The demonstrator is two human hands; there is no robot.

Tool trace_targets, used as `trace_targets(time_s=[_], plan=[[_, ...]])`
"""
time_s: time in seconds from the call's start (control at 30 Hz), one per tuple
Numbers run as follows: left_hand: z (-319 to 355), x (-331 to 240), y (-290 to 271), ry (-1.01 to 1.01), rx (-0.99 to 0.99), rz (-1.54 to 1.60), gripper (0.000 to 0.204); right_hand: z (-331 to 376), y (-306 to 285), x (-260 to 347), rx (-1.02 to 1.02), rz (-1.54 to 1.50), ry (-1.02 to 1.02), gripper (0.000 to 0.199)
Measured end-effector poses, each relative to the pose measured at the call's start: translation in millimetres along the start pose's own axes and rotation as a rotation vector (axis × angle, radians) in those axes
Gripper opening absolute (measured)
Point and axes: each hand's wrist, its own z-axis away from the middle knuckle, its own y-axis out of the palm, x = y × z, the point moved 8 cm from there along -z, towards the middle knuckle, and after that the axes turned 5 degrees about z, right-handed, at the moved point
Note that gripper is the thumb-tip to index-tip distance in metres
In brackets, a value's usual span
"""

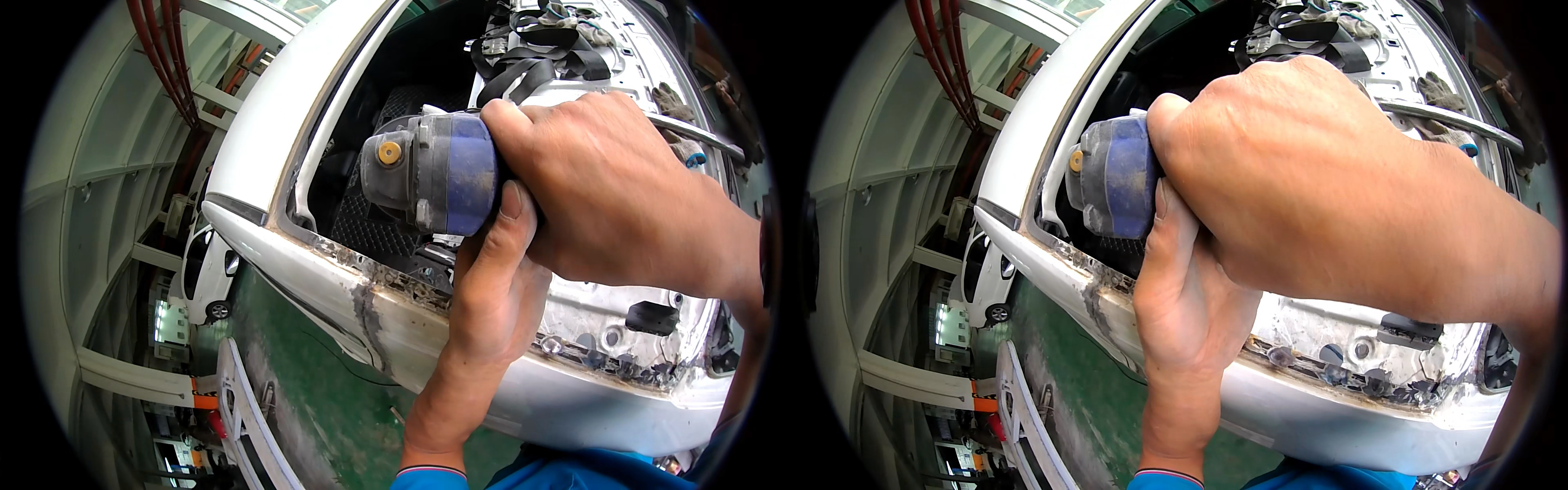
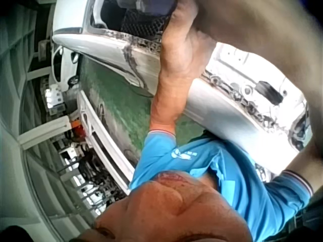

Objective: The person uses an angle grinder to grind along the seam of a white car's body panel, producing sparks. The person moves the grinder along the edge to remove material and smooth the surface.

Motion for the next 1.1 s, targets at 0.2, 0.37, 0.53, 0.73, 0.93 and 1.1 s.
trace_targets(time_s=[0.2,0.37,0.53,0.73,0.93,1.1], plan=[[1.1,-1.3,-1.2,0.000,-0.054,-0.029,0.063,-0.1,-6.1,7.1,-0.050,0.016,0.042,0.034],[-0.1,1.2,-2.1,-0.014,-0.077,-0.034,0.061,4.2,-1.3,3.9,-0.023,0.125,0.139,0.035],[1.0,3.1,-7.2,-0.022,-0.097,-0.052,0.065,3.7,4.9,-6.2,-0.036,-0.034,0.023,0.036],[1.6,2.4,-5.3,-0.032,-0.065,-0.008,0.067,0.3,3.6,-2.4,-0.028,-0.044,0.031,0.038],[0.4,0.8,-3.6,0.051,0.005,0.020,0.065,-8.8,-3.6,8.6,0.005,0.023,0.026,0.039],[4.8,0.2,-3.8,0.164,-0.031,0.141,0.067,-29.3,-13.4,34.6,0.090,0.103,-0.047,0.036]])
